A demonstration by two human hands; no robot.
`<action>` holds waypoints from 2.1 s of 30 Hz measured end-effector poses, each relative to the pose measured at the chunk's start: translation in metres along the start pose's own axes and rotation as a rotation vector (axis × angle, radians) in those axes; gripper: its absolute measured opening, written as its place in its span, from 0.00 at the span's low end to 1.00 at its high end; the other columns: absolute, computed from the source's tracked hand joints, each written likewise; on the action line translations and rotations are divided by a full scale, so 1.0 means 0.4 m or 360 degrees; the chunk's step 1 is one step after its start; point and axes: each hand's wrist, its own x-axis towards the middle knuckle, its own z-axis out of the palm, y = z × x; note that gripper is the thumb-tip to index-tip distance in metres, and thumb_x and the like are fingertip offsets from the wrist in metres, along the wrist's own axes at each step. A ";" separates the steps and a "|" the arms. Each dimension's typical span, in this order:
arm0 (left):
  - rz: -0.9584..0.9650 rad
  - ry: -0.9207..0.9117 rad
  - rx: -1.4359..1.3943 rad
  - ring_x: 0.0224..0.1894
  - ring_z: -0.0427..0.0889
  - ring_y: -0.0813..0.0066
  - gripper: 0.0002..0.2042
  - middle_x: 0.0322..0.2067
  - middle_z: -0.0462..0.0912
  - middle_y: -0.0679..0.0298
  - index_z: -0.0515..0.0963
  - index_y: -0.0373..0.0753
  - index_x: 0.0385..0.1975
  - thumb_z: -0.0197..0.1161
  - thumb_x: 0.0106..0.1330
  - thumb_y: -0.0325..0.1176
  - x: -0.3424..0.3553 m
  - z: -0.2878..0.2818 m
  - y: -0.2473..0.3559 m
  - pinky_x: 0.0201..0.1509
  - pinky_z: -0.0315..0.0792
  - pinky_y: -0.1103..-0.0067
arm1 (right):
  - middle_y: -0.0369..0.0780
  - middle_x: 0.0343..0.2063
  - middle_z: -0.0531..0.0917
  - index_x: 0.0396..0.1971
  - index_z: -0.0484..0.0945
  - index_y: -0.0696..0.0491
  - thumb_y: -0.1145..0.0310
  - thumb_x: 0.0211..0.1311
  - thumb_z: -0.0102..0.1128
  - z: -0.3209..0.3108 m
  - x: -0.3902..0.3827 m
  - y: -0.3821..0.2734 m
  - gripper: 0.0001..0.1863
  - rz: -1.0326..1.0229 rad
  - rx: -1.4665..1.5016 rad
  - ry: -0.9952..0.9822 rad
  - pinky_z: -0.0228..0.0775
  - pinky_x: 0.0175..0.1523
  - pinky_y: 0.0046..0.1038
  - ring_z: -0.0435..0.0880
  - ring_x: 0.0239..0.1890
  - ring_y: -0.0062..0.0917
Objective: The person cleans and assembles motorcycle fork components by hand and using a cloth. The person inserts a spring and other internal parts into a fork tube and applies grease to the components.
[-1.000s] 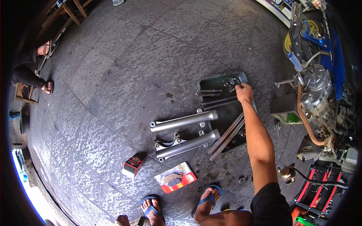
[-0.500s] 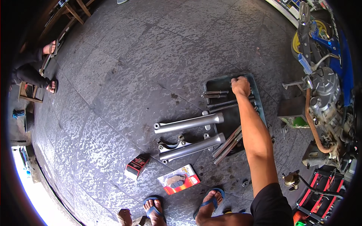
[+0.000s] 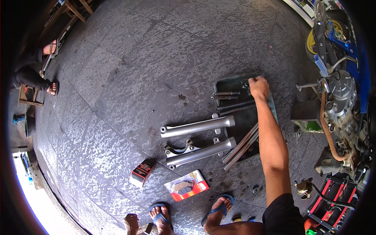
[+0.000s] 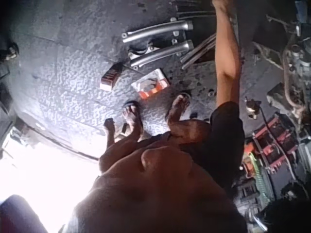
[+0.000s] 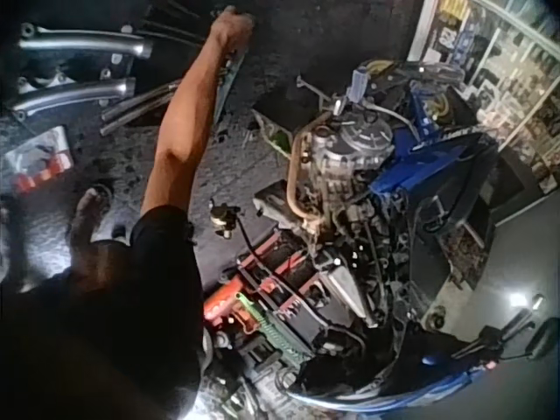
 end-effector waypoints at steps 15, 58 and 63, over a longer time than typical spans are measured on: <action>-0.0250 -0.0162 -0.0017 0.18 0.80 0.75 0.10 0.16 0.81 0.62 0.79 0.34 0.25 0.62 0.63 0.34 -0.030 0.000 0.004 0.22 0.71 0.77 | 0.42 0.47 0.86 0.44 0.85 0.42 0.62 0.65 0.60 -0.010 -0.034 -0.014 0.11 -0.0272 -0.0182 -0.0168 0.73 0.57 0.41 0.83 0.52 0.42; -0.0161 -0.0169 -0.0081 0.20 0.82 0.76 0.08 0.19 0.84 0.61 0.81 0.33 0.29 0.62 0.63 0.33 -0.026 0.003 0.047 0.23 0.73 0.78 | 0.37 0.50 0.86 0.44 0.86 0.37 0.62 0.63 0.62 -0.047 -0.007 -0.045 0.11 -0.0091 -0.0512 -0.0418 0.69 0.64 0.39 0.80 0.58 0.38; -0.0200 -0.0129 -0.0001 0.19 0.81 0.76 0.09 0.19 0.84 0.60 0.81 0.33 0.29 0.62 0.64 0.34 -0.021 0.001 0.060 0.23 0.73 0.78 | 0.38 0.50 0.86 0.44 0.86 0.37 0.64 0.62 0.60 -0.066 0.006 -0.013 0.12 -0.0162 -0.0467 -0.0380 0.71 0.63 0.40 0.81 0.57 0.38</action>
